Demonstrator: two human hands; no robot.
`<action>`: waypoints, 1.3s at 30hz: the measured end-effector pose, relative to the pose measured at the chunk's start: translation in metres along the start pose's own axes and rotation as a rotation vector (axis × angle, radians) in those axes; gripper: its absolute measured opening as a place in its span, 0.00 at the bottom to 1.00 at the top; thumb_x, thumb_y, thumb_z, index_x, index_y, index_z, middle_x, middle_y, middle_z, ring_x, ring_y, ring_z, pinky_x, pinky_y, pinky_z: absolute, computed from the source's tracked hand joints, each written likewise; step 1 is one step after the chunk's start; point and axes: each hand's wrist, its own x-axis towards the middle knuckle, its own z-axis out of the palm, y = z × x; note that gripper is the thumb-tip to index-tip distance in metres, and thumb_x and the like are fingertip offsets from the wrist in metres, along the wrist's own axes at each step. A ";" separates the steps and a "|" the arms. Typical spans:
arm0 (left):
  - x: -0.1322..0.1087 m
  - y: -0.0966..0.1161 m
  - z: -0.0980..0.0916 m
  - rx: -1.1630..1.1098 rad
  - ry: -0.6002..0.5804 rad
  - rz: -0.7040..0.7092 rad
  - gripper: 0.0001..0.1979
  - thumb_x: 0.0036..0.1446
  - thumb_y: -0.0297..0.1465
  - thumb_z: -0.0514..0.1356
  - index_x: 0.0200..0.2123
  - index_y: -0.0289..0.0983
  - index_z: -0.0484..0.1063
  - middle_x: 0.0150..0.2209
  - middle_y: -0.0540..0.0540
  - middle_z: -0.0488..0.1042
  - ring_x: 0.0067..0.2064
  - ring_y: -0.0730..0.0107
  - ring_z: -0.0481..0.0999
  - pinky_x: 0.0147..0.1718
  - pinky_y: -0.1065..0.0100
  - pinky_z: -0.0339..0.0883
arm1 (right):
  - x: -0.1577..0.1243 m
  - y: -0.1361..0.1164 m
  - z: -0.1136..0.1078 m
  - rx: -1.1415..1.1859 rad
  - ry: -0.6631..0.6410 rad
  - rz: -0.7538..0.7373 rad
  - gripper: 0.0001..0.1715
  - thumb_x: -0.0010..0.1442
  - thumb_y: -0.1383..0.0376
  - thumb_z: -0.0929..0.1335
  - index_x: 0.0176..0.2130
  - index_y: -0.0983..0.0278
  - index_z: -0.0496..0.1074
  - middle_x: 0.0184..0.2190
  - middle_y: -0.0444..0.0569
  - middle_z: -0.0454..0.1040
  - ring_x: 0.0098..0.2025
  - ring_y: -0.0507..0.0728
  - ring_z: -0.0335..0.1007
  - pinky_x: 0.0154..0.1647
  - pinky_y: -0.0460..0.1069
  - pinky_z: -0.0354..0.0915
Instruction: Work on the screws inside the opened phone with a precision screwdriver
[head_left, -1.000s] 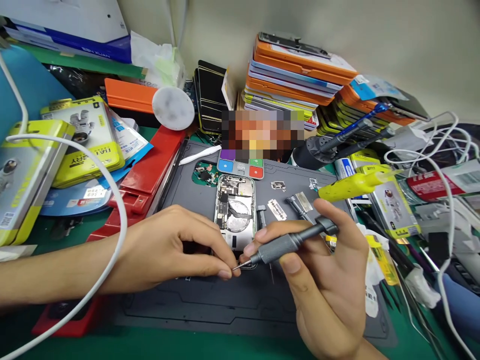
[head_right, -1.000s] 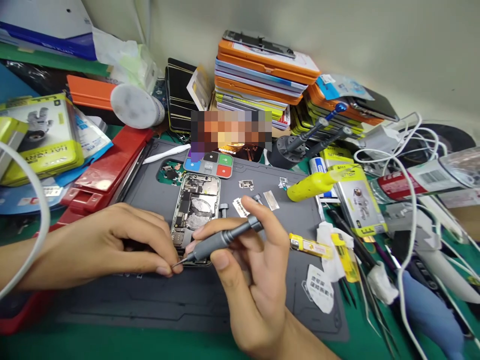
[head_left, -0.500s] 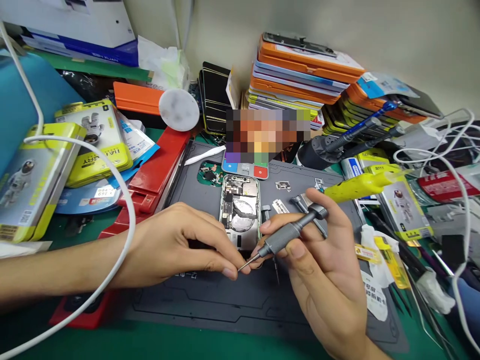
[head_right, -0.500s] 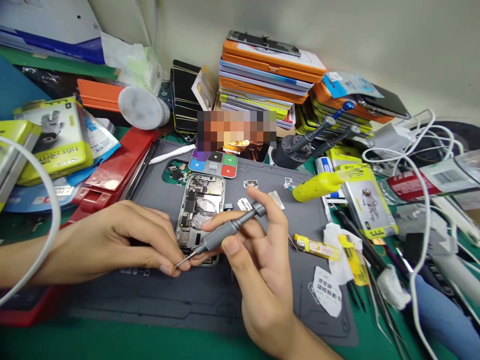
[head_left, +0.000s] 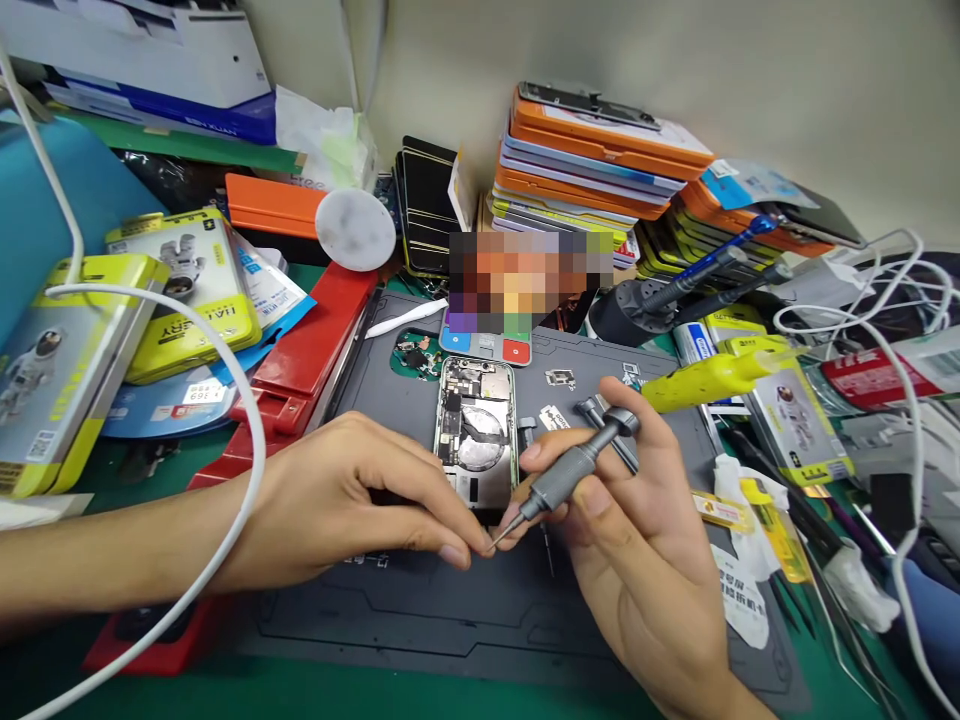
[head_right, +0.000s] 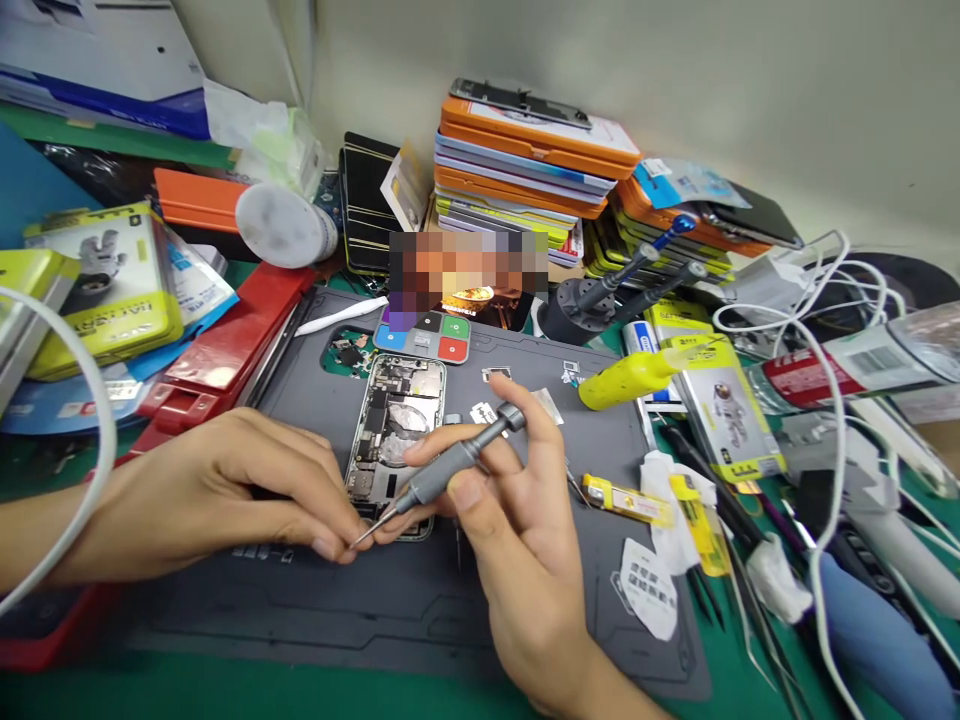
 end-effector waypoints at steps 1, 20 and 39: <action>0.000 0.000 0.000 0.004 0.024 -0.034 0.07 0.70 0.30 0.72 0.45 0.46 0.92 0.39 0.54 0.91 0.41 0.73 0.88 0.42 0.79 0.76 | 0.001 -0.002 -0.003 0.017 0.006 0.008 0.27 0.79 0.68 0.66 0.71 0.47 0.63 0.49 0.44 0.84 0.38 0.52 0.89 0.42 0.47 0.86; 0.000 0.008 0.004 -0.014 0.274 -0.263 0.23 0.75 0.44 0.60 0.27 0.40 0.69 0.21 0.55 0.73 0.24 0.74 0.67 0.25 0.75 0.62 | -0.009 0.012 0.002 -0.617 0.093 -0.371 0.38 0.76 0.75 0.66 0.75 0.45 0.59 0.49 0.46 0.81 0.38 0.53 0.82 0.37 0.52 0.85; -0.002 0.010 0.003 0.107 0.163 -0.274 0.27 0.76 0.45 0.57 0.24 0.40 0.62 0.21 0.56 0.65 0.24 0.74 0.62 0.24 0.71 0.58 | -0.011 0.023 -0.010 -0.850 -0.082 -0.575 0.48 0.69 0.79 0.70 0.78 0.50 0.58 0.54 0.53 0.82 0.46 0.60 0.85 0.49 0.60 0.86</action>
